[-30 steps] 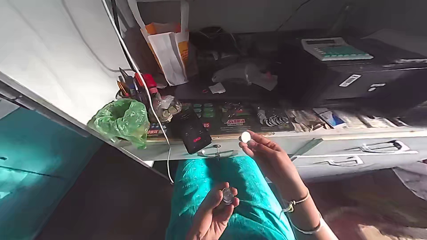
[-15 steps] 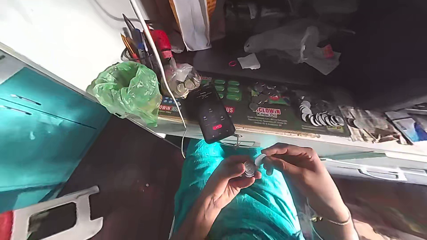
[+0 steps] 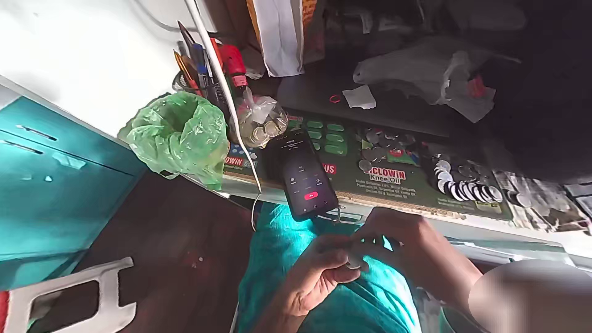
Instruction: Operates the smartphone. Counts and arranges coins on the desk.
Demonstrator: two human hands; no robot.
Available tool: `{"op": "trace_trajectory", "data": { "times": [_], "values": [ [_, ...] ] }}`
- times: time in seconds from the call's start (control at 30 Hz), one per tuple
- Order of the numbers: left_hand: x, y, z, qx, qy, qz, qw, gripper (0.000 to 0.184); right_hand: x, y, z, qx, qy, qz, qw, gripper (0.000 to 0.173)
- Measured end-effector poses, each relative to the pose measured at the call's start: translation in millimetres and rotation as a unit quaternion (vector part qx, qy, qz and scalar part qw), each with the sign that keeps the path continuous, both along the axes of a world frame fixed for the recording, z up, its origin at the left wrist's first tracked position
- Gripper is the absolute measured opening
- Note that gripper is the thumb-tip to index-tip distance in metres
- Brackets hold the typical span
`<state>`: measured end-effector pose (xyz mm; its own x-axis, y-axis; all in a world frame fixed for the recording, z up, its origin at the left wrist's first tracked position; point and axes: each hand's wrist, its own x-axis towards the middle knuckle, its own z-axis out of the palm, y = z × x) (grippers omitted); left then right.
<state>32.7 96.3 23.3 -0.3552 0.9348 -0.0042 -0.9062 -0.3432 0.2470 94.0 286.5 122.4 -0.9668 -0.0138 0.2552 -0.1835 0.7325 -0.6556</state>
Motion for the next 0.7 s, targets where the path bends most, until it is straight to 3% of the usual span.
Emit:
{"op": "trace_trajectory", "data": {
  "times": [0.1,0.2,0.27,0.4,0.53,0.6,0.7],
  "values": [
    [-1.5,1.6,-1.0,0.017,-0.007,-0.017,1.0,0.023,-19.5,14.4,4.0,0.154,0.061,-0.126,0.978,0.041],
    [-2.4,3.7,-1.6,0.03,-0.034,-0.018,0.999,0.023,-28.9,25.2,-5.2,0.249,0.023,-0.145,0.957,0.071],
    [-4.6,4.7,-3.6,0.039,-0.04,-0.011,0.998,0.023,-25.1,21.5,-12.7,0.263,0.046,-0.136,0.954,0.062],
    [-7.1,5.8,-3.0,0.038,-0.061,0.0,0.997,0.023,-10.7,12.8,-28.3,0.252,0.154,-0.085,0.952,0.016],
    [-8.3,6.6,-2.9,0.029,-0.064,0.006,0.998,0.024,1.3,8.5,-33.9,0.17,0.236,-0.046,0.956,0.007],
    [-8.7,7.3,-5.1,0.042,-0.054,0.012,0.998,0.026,9.5,2.0,-31.8,0.099,0.23,-0.01,0.968,0.008],
    [-9.1,8.5,-8.2,0.054,-0.046,0.012,0.997,0.025,15.8,-2.7,-31.3,0.092,0.202,0.041,0.974,0.008]
  ]
}}
